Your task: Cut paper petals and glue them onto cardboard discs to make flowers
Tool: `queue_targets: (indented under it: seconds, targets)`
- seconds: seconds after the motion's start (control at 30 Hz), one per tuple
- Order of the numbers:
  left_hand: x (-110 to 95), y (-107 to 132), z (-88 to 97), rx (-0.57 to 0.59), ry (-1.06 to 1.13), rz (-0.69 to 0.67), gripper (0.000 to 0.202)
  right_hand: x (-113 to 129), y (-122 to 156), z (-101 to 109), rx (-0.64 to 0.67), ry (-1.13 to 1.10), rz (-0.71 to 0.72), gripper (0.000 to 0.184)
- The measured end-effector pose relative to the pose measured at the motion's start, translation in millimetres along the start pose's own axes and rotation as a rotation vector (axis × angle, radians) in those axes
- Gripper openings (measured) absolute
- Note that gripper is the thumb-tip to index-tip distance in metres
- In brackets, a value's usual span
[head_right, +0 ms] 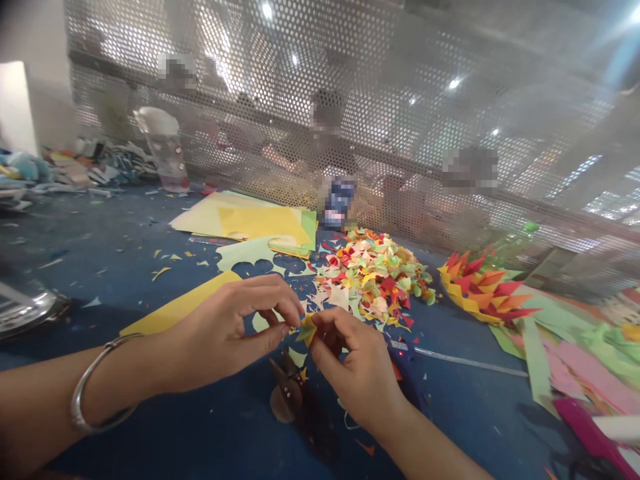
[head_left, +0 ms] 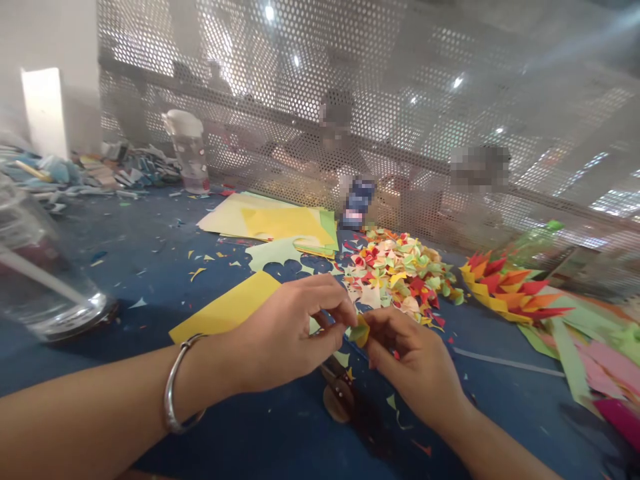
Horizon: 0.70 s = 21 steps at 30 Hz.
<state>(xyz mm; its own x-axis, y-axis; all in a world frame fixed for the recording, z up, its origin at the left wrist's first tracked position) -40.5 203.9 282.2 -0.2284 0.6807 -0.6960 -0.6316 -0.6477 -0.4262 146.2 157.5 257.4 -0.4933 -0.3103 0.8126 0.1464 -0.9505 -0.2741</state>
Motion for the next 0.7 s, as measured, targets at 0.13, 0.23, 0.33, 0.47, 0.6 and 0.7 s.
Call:
queue_targets:
  seconds: [0.13, 0.23, 0.33, 0.47, 0.6, 0.7]
  targets:
    - [0.5, 0.8, -1.1, -0.008, -0.04, -0.04, 0.021, -0.8, -0.1, -0.1, -0.008, -0.006, 0.001, 0.009]
    - [2.4, 0.5, -2.4, 0.011, -0.039, -0.024, 0.022, -1.3, 0.5, 0.2, -0.015, -0.002, 0.006, 0.009]
    - [3.2, -0.2, -3.1, 0.022, -0.041, -0.014, 0.022, -2.1, 0.8, 0.5, -0.007, -0.007, -0.003, 0.01]
    - [3.2, -0.7, -3.0, 0.024, -0.05, -0.004, 0.022, -1.4, 0.5, 0.2, -0.013, -0.025, -0.008, 0.01]
    - [4.4, -0.7, -3.0, 0.033, -0.059, 0.008, 0.022, 0.2, -0.6, -0.5, -0.007, -0.013, -0.004, 0.009]
    - [5.3, -1.0, -3.3, 0.039, -0.07, 0.015, 0.022, -0.4, -1.0, 0.3, 0.0, -0.003, 0.002, 0.01]
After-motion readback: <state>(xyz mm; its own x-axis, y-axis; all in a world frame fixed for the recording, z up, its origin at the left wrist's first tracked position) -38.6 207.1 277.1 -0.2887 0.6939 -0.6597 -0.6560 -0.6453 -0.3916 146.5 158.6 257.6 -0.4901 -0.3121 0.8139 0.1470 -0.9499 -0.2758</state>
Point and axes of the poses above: each hand's wrist, its own y-axis away from the middle knuckle, its own z-axis out of the back of the hand, x = y × z, the point moved 2 cm from there along -y, towards the middle knuckle, and after that the axes turned 6 degrees about -y, right-handed, at the moved point
